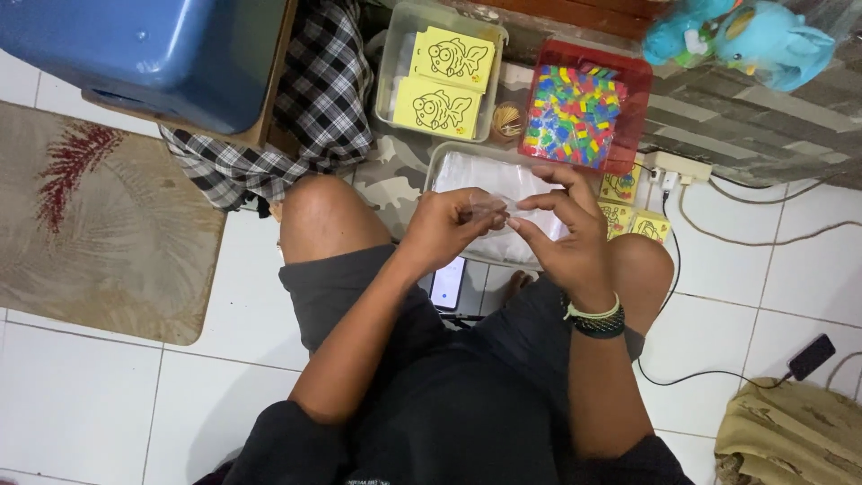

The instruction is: The person organizes and bags small illustrated cards and stickers. They pick up individual cards with drawings, place them into small plastic bags, and arrange the bagged items in a neat line on the floor.

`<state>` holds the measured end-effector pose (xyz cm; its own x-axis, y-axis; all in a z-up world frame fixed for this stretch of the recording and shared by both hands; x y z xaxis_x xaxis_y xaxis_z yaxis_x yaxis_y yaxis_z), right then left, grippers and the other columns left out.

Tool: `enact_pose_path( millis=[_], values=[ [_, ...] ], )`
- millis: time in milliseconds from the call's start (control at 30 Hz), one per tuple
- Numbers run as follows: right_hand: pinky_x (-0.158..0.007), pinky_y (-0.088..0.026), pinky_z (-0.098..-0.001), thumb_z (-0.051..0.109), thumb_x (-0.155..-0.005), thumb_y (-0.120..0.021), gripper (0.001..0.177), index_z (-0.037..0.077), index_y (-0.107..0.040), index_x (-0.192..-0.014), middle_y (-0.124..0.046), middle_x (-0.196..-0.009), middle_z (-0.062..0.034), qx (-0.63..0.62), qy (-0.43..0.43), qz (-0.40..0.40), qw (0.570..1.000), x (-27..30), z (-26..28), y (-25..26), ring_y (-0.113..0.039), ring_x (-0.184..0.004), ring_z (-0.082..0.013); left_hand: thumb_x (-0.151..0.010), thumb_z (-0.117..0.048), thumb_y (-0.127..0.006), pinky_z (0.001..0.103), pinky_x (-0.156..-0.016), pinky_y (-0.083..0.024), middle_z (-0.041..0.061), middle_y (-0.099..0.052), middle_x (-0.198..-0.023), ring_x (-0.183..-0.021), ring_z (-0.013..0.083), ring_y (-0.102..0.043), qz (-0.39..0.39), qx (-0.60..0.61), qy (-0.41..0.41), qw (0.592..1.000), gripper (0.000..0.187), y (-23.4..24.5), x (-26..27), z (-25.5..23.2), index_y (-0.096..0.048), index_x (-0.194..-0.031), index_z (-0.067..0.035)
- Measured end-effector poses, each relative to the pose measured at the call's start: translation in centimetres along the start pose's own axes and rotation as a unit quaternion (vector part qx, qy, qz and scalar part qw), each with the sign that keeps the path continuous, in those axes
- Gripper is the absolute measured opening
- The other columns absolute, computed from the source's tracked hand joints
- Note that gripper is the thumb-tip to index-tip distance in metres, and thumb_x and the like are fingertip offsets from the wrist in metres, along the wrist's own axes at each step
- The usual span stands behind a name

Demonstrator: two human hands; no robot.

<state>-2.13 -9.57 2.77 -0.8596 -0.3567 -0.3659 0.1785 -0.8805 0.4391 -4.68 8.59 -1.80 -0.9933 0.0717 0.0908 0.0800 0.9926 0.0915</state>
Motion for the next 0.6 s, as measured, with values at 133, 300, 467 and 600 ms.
enact_pose_path(
  millis=[133,300,467,600],
  values=[
    [-0.096,-0.051,-0.0407,0.004,-0.088,-0.085,0.012,0.003,-0.075,-0.094,-0.066,-0.121,-0.0176,-0.015,-0.014,-0.003,1.0,0.4,-0.8,0.2,-0.065,-0.111,-0.0313,-0.088,-0.002,-0.076,0.029,-0.065,-0.063,0.022,-0.077,-0.085,-0.077,0.0184,-0.075,0.002,0.061,0.026,0.998,0.016,0.0,-0.1,0.8,-0.078,-0.103,-0.005],
    [-0.089,-0.053,-0.0231,0.005,-0.093,-0.075,0.059,0.006,-0.05,-0.146,-0.073,-0.119,-0.0157,-0.173,-0.185,0.031,0.967,1.8,-3.0,0.3,-0.07,-0.103,-0.0123,-0.086,0.004,-0.074,0.037,-0.065,-0.064,0.028,-0.075,-0.087,-0.078,0.0278,-0.075,0.067,0.067,0.05,0.994,0.02,0.0,0.2,-0.1,-0.075,-0.106,0.004],
    [-0.085,-0.058,-0.0303,-0.003,-0.09,-0.075,0.046,-0.004,-0.06,-0.133,-0.074,-0.096,-0.0182,-0.244,-0.227,0.019,0.943,2.4,-4.1,0.8,-0.073,-0.087,-0.0177,-0.087,0.003,-0.074,0.032,-0.06,-0.063,0.028,-0.075,-0.086,-0.072,0.0253,-0.076,0.124,0.052,0.066,0.989,0.018,0.1,0.1,0.1,-0.074,-0.105,0.005],
    [-0.083,-0.059,-0.031,-0.004,-0.092,-0.075,0.034,-0.008,-0.063,-0.123,-0.072,-0.091,-0.0199,-0.215,-0.211,-0.032,0.953,2.5,-4.4,1.3,-0.072,-0.082,-0.0191,-0.086,0.002,-0.076,0.032,-0.06,-0.064,0.031,-0.074,-0.088,-0.072,0.0258,-0.075,0.15,0.083,0.084,0.982,0.023,-0.2,0.3,0.8,-0.07,-0.108,0.009]
  ],
)
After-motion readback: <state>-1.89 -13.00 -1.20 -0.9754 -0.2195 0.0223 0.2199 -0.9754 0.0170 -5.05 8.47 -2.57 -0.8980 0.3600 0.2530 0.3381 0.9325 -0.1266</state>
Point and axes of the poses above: each hand's wrist, its own x-axis away from the middle knuckle, its own y-axis out of the back of the hand, z = x × y, the point moved 2 cm from there along -x, towards the middle knuckle
